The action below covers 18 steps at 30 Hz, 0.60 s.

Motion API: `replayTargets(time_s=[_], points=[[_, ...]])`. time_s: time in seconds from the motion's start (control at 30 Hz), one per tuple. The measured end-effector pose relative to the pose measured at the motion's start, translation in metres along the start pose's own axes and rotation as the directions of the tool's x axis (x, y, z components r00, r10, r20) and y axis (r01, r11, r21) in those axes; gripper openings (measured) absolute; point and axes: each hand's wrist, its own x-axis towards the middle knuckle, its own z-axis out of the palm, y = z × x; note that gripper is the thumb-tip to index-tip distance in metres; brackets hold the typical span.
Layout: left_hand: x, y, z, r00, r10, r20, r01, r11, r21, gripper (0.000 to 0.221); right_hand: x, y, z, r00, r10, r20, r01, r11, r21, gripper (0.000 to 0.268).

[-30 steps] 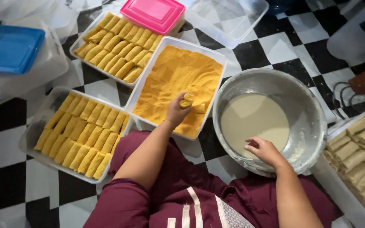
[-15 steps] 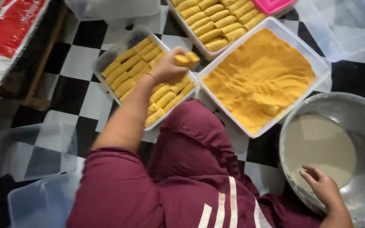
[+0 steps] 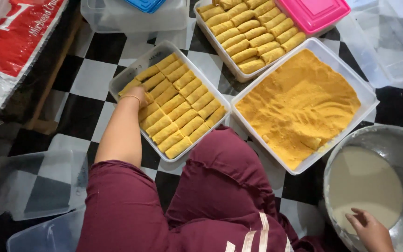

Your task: Coating food rolls in liquid and powder and organizing them into plastic containers.

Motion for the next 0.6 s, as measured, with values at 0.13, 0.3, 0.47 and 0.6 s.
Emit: replayTargets(time_s=[0.13,0.3,0.47,0.6], points=[[0.011,-0.006,0.005,0.981,-0.111,0.158,0.107,0.994,0.032,0.07,0.015,0.016,0.014,1.0,-0.019,-0.022,0.02,0.999,0.05,0.048],[0.006,-0.01,-0.011,0.932,-0.173,0.317,0.221,0.968,-0.121,0.067,0.021,0.025,0.023,0.999,-0.04,-0.036,0.042,0.999,0.032,0.048],[0.092,-0.068,0.024,0.972,-0.229,-0.06,0.182,0.883,-0.432,0.035,0.024,0.024,0.022,0.999,-0.02,-0.031,0.018,0.998,-0.059,0.048],[0.004,-0.021,-0.024,0.989,-0.037,-0.141,0.015,0.988,-0.155,0.053,0.034,0.037,0.033,0.997,-0.029,-0.069,0.023,0.996,-0.087,0.049]])
